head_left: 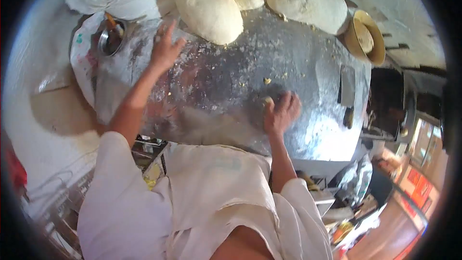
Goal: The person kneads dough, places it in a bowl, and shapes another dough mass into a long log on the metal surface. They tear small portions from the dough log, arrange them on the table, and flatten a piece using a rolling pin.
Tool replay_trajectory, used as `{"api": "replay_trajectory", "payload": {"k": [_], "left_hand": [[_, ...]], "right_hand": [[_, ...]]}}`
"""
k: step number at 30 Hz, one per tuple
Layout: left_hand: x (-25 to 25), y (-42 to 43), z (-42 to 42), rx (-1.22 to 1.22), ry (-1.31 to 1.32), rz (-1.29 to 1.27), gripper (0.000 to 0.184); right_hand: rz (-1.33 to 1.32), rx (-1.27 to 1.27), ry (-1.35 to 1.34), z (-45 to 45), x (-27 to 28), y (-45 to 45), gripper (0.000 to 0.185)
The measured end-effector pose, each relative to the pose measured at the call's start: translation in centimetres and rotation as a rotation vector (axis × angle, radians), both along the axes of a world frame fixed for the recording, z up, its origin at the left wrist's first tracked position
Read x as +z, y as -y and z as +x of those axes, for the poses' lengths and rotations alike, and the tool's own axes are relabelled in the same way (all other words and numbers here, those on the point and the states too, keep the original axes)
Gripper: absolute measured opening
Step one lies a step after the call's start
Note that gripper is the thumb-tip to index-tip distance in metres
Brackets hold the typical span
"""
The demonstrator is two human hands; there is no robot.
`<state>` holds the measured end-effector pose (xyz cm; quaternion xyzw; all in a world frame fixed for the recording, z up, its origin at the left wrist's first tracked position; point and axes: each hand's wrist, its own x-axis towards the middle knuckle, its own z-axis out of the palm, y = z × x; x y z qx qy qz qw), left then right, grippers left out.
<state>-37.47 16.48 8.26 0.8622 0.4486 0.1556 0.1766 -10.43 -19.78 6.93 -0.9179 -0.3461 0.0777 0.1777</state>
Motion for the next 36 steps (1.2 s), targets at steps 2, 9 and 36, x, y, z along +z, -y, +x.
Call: {"api": "replay_trajectory", "payload": {"k": [2, 9, 36], "left_hand": [[-0.8, -4.2, 2.3, -0.013, 0.062, 0.003, 0.077], [1.2, -9.6, 10.2, 0.177, 0.384, -0.423, 0.091], [6.4, -9.7, 20.5, -0.334, -0.029, 0.436, 0.124]], "right_hand": [[0.227, 0.232, -0.077, -2.1, -2.6, -3.9, 0.077], [0.177, 0.317, -0.351, -6.8, 3.7, -4.3, 0.066], [0.010, -0.210, -0.456, -7.5, 6.3, 23.4, 0.044]]}}
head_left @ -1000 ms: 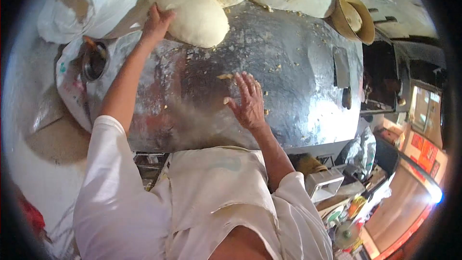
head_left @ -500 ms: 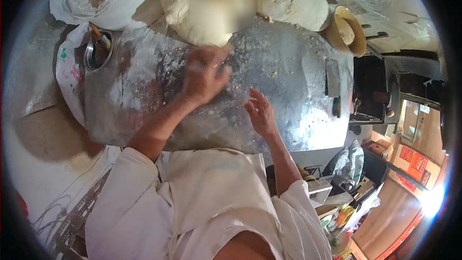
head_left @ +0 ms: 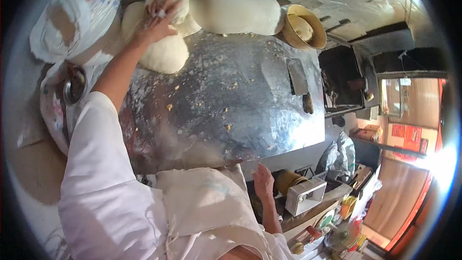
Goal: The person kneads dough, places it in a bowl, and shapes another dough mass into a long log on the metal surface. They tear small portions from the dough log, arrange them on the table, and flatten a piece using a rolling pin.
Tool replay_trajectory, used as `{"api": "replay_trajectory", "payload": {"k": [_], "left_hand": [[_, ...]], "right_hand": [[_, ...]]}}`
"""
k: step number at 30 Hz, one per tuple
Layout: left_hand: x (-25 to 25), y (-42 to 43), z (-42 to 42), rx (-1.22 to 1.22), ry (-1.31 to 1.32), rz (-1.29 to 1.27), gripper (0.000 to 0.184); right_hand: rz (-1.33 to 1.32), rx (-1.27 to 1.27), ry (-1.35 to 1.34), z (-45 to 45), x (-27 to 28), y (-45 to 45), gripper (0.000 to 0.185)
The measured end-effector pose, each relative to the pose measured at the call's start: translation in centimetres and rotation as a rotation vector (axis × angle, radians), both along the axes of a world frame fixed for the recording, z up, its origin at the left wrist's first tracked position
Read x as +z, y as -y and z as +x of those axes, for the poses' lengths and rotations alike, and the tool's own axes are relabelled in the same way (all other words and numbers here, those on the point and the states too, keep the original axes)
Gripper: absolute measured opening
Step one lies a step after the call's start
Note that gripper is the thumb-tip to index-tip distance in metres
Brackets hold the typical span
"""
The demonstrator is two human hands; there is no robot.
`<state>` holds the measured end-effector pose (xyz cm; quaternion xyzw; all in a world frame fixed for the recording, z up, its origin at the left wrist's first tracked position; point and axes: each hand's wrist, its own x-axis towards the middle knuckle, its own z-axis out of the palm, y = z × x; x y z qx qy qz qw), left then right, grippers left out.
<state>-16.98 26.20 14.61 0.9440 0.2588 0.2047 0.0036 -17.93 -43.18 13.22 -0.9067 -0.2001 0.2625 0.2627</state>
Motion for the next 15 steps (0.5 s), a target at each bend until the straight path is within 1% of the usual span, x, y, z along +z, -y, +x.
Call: {"api": "replay_trajectory", "payload": {"k": [1, 2, 3, 4, 6, 7, 8, 9, 10, 11, 12, 14, 15], "left_hand": [[0.5, 0.9, 1.5, 0.011, -0.196, 0.046, 0.120], [0.4, 1.3, 2.5, 0.025, -0.396, 0.091, 0.115], [-1.4, -1.0, 3.2, 0.013, -0.330, 0.216, 0.107], [-1.1, -1.3, 3.7, -0.005, -0.330, 0.210, 0.107], [2.3, -2.2, 4.7, -0.005, -0.445, 0.132, 0.095], [3.1, -2.3, 5.0, -0.021, -0.415, 0.107, 0.092], [2.8, -2.7, 4.7, -0.032, -0.418, 0.124, 0.092], [1.8, -3.4, 3.8, -0.139, -0.388, 0.168, 0.091], [3.4, -2.4, 3.2, -0.245, -0.357, 0.212, 0.090], [5.2, -1.6, 2.8, -0.297, -0.466, 0.116, 0.083], [6.7, -0.9, 1.9, -0.299, -0.476, 0.123, 0.083], [8.2, 0.4, -1.0, -0.419, -0.228, 0.062, 0.075], [11.8, 3.4, -2.2, -0.513, -0.125, -0.245, 0.075]], "right_hand": [[-0.001, -0.018, 0.007, -0.6, -0.3, 0.6, 0.044], [-0.013, -0.093, -0.054, -1.2, -0.6, 1.0, 0.044], [-0.029, -0.169, -0.122, -1.9, -0.7, 1.5, 0.044], [-0.037, -0.186, -0.124, -2.2, -0.9, 1.6, 0.044], [-0.072, -0.128, -0.058, -3.0, -1.4, 1.2, 0.048], [-0.063, -0.144, -0.063, -3.3, -1.9, 0.8, 0.048], [-0.013, -0.151, -0.069, -3.3, -2.4, 0.2, 0.047], [0.037, -0.155, -0.077, -3.4, -2.9, -0.6, 0.047], [0.052, -0.163, -0.081, -3.2, -3.1, -1.8, 0.047], [0.112, -0.119, -0.057, -2.9, -3.2, -3.2, 0.047], [0.165, -0.072, -0.037, -2.5, -3.2, -4.7, 0.047], [0.178, 0.039, -0.069, -0.4, -2.8, -8.4, 0.049], [0.166, 0.088, -0.026, 0.4, -1.2, -11.0, 0.059]]}}
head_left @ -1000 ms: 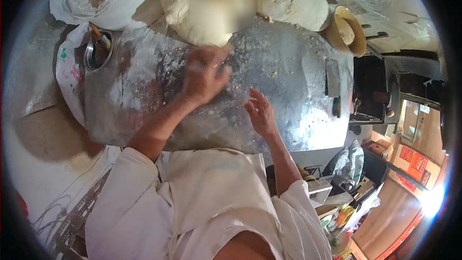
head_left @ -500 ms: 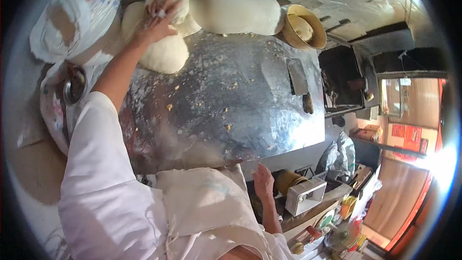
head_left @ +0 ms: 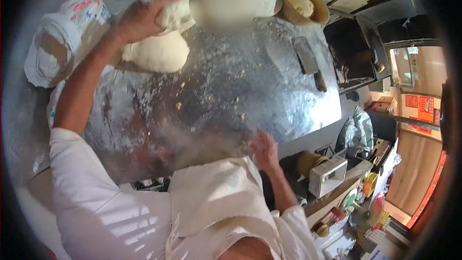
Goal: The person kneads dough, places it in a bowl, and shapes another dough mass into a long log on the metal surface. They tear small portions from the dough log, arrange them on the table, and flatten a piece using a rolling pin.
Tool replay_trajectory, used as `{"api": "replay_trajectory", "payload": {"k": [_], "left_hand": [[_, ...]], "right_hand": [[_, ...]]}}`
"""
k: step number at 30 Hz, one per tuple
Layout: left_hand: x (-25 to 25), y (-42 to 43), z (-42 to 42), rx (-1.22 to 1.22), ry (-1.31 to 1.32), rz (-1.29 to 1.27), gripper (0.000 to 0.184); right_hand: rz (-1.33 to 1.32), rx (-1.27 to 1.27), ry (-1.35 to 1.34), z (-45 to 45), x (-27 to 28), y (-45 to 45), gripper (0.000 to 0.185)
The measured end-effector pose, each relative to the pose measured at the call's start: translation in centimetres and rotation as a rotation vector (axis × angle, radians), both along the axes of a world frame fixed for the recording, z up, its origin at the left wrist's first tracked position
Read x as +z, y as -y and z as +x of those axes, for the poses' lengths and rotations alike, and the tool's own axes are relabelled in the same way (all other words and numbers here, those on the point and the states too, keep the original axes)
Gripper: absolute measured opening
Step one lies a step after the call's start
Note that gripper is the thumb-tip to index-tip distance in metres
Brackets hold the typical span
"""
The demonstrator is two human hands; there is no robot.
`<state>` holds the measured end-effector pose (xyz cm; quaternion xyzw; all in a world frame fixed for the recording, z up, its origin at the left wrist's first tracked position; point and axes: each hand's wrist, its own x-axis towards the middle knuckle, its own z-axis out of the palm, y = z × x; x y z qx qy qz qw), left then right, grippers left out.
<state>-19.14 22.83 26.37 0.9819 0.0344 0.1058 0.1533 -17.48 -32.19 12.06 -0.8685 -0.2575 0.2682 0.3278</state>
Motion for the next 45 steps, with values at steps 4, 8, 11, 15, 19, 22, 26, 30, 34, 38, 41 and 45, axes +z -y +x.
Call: {"api": "replay_trajectory", "payload": {"k": [4, 8, 11, 15, 19, 22, 26, 30, 34, 38, 41, 45], "left_hand": [[6.0, 1.6, 0.3, -0.239, -0.174, -0.851, 0.075], [-2.2, 8.8, 1.3, -0.337, -0.278, -1.230, 0.068], [-16.9, 15.3, -1.6, 0.223, -0.185, -1.004, 0.063], [-21.3, 27.8, -6.8, 0.635, -0.160, -1.096, 0.074], [-19.5, 36.2, -5.9, 0.699, 0.069, -0.926, 0.091], [-17.0, 35.0, -3.2, 0.719, 0.040, -0.834, 0.099], [-14.8, 30.3, -1.4, 0.587, 0.063, -1.052, 0.095], [-18.9, 27.2, 0.4, 0.440, 0.006, -1.097, 0.079], [-16.7, 27.6, 5.5, 0.499, -0.037, -0.586, 0.066], [-20.0, 30.8, 7.4, 0.604, -0.066, -0.198, 0.061], [-22.9, 26.5, 10.5, 0.653, -0.008, -0.273, 0.054], [-22.4, 21.6, 15.8, 0.745, 0.191, -0.341, 0.041]], "right_hand": [[0.376, 0.112, 0.272, 5.1, 4.8, -9.4, 0.082], [0.887, -0.038, -0.340, 5.5, 6.5, -11.9, 0.084], [0.205, -0.047, -0.089, 3.9, 0.3, -5.8, 0.079], [0.315, -0.256, -0.439, 1.7, -1.9, -2.4, 0.074], [0.271, -0.143, -0.305, 4.1, -2.6, -3.1, 0.081], [0.186, -0.215, -0.235, 5.5, -2.8, -7.7, 0.083], [0.494, -0.283, -0.412, 6.8, -0.4, -9.4, 0.079], [0.224, -0.121, -0.024, 10.4, 0.6, -10.3, 0.073], [0.169, -0.008, 0.318, 14.3, 0.3, -14.2, 0.065], [-0.005, 0.128, 0.304, 15.0, -3.1, -18.0, 0.061], [0.022, 0.196, 0.376, 18.6, -4.3, -21.2, 0.061], [0.176, 0.207, 0.356, 24.9, -5.4, -26.6, 0.052]]}}
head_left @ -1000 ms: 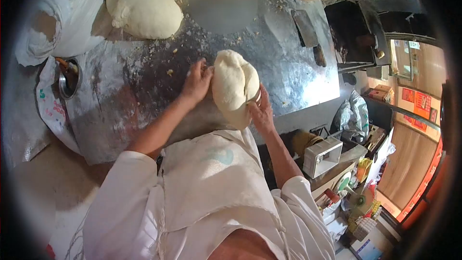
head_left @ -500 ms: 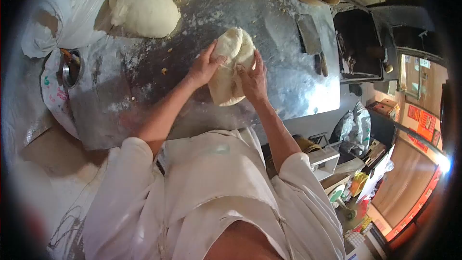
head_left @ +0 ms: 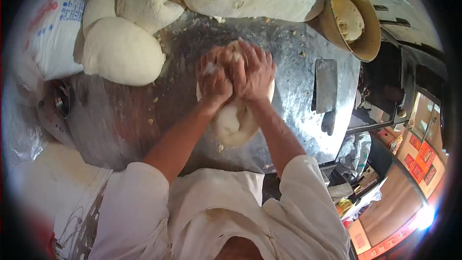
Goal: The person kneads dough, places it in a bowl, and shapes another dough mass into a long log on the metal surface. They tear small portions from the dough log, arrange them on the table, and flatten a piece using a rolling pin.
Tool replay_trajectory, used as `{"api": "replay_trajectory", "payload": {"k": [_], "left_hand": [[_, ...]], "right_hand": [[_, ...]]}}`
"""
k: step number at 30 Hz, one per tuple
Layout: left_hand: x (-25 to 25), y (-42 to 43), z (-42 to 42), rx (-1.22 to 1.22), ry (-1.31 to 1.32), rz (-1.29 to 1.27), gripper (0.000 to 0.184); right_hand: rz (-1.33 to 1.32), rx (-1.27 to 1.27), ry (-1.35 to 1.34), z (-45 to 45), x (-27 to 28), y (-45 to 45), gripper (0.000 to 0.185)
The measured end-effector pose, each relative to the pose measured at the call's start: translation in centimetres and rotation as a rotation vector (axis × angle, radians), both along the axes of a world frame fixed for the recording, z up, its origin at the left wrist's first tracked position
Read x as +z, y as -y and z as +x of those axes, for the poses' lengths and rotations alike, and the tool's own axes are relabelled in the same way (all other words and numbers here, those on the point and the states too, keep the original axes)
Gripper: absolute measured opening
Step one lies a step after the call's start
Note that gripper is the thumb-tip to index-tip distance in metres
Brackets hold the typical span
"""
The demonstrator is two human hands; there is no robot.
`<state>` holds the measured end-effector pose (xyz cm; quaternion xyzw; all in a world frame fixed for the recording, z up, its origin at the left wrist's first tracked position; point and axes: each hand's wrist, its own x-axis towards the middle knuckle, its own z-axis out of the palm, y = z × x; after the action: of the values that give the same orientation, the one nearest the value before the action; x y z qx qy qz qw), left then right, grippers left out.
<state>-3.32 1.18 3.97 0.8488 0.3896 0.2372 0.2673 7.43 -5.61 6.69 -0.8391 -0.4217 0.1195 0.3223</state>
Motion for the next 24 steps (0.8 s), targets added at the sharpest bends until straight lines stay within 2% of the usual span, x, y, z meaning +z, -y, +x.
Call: {"api": "replay_trajectory", "payload": {"k": [1, 4, 5, 6, 7, 8, 9, 11, 12, 13, 15, 18, 20, 22, 24], "left_hand": [[-0.2, -0.9, 1.7, 0.075, -0.020, -0.006, 0.035], [0.0, -3.4, 4.4, 0.060, -0.016, -0.022, 0.034], [0.0, -3.3, 4.3, 0.078, -0.039, -0.004, 0.035], [-1.5, -4.0, 4.1, 0.030, -0.023, -0.098, 0.039], [1.5, -4.2, 2.9, 0.077, 0.111, -0.446, 0.039], [4.8, -5.2, 2.2, 0.106, 0.248, -0.776, 0.040], [5.2, -4.3, 0.5, 0.096, 0.244, -0.768, 0.040], [4.9, 0.2, -3.5, -0.337, -0.334, 0.245, 0.043], [6.2, 2.7, -5.2, -0.456, -0.055, 0.190, 0.045], [7.6, 5.1, -6.7, -0.574, 0.228, 0.127, 0.048], [5.7, 9.6, -8.0, -0.663, 0.241, 0.169, 0.052], [4.5, 9.1, -3.2, -0.701, 0.252, 0.144, 0.049], [4.0, 5.0, 2.7, -0.647, 0.232, 0.057, 0.040], [2.2, 1.3, 8.3, -0.619, 0.171, 0.016, 0.037], [1.0, -2.6, 14.3, -0.453, 0.242, 0.172, 0.028]], "right_hand": [[-0.018, -0.001, -0.009, 1.5, 0.1, -1.5, 0.051], [0.029, -0.012, 0.059, 4.7, -1.9, -4.2, 0.049], [0.010, 0.018, 0.215, 5.2, -3.4, -4.3, 0.045], [-0.008, 0.063, 0.362, 4.6, -4.0, -3.7, 0.041], [0.039, 0.033, 0.120, 3.6, -0.8, -2.7, 0.043], [0.062, 0.027, 0.122, 2.2, 1.8, -1.0, 0.043], [0.064, 0.094, 0.133, 0.4, 4.3, 2.1, 0.048], [0.092, 0.164, 0.127, -3.3, 7.2, 8.4, 0.056], [0.122, 0.152, 0.101, -5.5, 8.0, 11.8, 0.059], [0.132, 0.104, 0.202, -7.6, 7.7, 15.4, 0.061], [0.154, 0.072, 0.329, -7.8, 6.4, 17.7, 0.064], [-0.033, -0.019, 0.392, -6.3, 4.4, 17.8, 0.069], [0.156, -0.075, 0.312, -0.8, 1.3, 13.5, 0.073], [0.132, -0.105, 0.206, 4.7, -0.8, 8.7, 0.072], [0.138, -0.100, 0.129, 10.5, -2.4, 4.5, 0.070]]}}
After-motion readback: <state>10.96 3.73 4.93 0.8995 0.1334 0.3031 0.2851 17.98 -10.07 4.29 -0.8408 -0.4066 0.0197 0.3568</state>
